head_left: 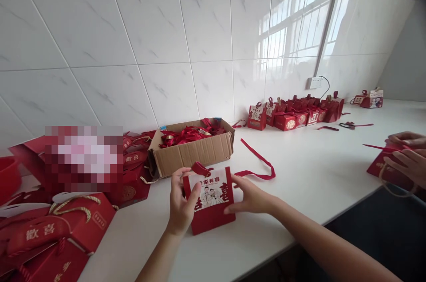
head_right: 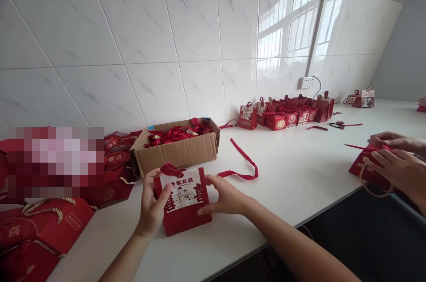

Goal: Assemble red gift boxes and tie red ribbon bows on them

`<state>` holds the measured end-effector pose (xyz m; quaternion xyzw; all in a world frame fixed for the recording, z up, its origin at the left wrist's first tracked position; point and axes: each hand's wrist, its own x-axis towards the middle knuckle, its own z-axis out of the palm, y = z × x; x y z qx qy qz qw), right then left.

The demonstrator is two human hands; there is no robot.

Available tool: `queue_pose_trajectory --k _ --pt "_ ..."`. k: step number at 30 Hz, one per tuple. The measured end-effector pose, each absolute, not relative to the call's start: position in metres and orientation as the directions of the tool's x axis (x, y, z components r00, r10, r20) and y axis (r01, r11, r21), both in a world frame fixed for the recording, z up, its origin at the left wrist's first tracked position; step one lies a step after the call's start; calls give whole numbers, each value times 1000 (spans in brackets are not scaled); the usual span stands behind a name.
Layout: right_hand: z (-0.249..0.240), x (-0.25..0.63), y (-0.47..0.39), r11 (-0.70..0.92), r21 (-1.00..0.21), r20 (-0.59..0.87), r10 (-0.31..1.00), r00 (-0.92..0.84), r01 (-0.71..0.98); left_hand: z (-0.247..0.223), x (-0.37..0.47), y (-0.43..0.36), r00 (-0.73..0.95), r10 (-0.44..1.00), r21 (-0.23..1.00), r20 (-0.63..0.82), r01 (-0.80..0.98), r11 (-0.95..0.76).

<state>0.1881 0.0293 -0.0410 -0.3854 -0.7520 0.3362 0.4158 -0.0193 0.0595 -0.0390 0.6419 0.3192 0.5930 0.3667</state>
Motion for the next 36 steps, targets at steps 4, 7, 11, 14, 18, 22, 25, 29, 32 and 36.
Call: queue_pose_trajectory --k 4,7,11,14,18,22,25,29,32,36 --pt "-61 215 -15 426 -764 373 904 -207 484 -54 -18 75 50 831 833 553 -15 -553" --pt "-70 246 -60 335 -777 339 936 -95 533 -62 -14 83 -9 869 865 495 107 -491" --pt "-77 299 -101 80 -943 144 973 180 323 -69 -11 86 70 891 878 449 151 -454" --pt "-81 340 -92 13 -980 96 904 417 199 -70 -10 87 113 903 880 415 205 -430" --pt "-91 377 -38 -128 -899 174 772 611 418 -71 -11 91 128 917 883 379 247 -399" --pt "-106 382 -3 -220 -656 232 852 470 722 -73 -12 93 173 921 876 348 290 -385" --pt "-113 378 -3 -181 -400 211 936 282 898 -75 -12 95 212 919 862 331 329 -386" --pt "-105 367 -7 -145 -343 180 960 216 928 -78 -11 95 244 911 850 334 341 -403" --pt "-82 338 3 -22 -336 201 975 95 942 -82 -9 92 254 901 839 352 342 -424" --pt "-50 265 38 250 -356 436 897 -76 900 -86 -9 90 242 897 825 371 357 -438"
